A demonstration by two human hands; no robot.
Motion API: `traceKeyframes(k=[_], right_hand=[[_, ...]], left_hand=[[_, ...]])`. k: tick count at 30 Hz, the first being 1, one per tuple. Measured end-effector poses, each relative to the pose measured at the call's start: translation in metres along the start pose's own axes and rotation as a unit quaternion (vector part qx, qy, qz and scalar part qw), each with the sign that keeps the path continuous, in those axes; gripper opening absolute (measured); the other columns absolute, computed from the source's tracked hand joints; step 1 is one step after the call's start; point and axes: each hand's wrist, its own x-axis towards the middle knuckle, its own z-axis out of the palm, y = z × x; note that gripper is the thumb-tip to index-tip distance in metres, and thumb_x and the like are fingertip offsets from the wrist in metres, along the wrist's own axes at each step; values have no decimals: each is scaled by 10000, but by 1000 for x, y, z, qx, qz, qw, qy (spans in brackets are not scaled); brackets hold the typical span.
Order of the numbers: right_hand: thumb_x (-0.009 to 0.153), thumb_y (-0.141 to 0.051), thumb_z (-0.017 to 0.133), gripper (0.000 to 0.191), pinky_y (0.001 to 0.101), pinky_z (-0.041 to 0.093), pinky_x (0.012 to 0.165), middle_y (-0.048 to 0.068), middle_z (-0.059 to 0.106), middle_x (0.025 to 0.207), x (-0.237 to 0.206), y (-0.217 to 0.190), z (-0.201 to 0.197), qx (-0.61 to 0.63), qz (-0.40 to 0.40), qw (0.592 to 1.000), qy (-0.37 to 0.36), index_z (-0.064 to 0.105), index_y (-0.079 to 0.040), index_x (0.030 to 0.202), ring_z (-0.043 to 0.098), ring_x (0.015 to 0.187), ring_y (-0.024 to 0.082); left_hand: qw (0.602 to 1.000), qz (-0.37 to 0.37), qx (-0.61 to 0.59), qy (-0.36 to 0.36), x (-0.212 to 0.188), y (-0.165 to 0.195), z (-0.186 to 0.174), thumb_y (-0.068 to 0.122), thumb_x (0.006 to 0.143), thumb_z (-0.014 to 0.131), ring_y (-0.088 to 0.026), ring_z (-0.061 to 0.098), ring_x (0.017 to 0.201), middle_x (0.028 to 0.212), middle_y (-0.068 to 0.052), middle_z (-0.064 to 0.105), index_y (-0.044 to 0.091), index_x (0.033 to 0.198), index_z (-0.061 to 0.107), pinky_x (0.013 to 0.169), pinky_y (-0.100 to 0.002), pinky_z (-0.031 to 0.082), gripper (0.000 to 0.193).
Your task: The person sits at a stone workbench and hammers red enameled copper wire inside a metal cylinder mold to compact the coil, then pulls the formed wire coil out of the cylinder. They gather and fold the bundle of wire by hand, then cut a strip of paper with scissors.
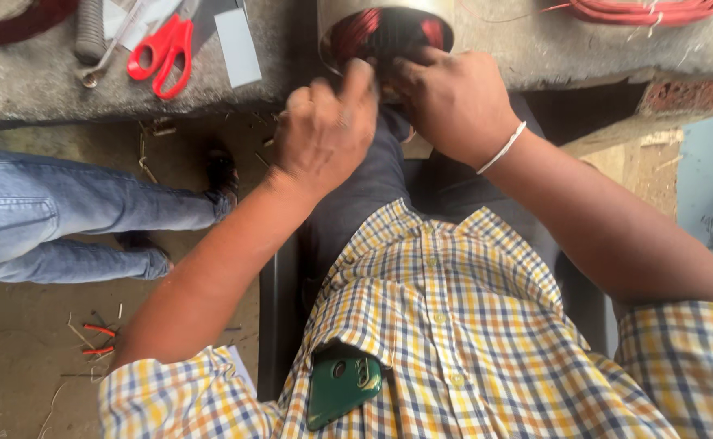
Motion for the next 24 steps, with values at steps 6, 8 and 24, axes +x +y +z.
traceKeyframes(k=[6,8,24], right_hand=[[818,-155,729,162,367,526,545,37,728,894,13,-9,-13,-28,26,999,-21,753,-174,977,702,705,243],[833,-182,724,100,376,519,528,42,724,858,17,-14,-14,-43,44,998,-18,751,-187,929,699,673,253],[922,-207,674,209,329,468,484,39,662,853,5,-17,-3,-162,25,986,-6,722,-117,1104,677,600,180]], left_hand=[[984,26,-169,-45,15,-21,0,163,870,635,-232,698,592,1306,-175,682,85,882,710,562,-355,585,110],[978,32,-202,-36,15,-29,3,141,884,627,-243,715,643,1261,-166,688,67,940,715,591,-358,592,128],[996,22,-78,43,20,-18,12,106,937,640,-143,635,511,1042,-52,695,49,1023,710,466,-276,512,125]])
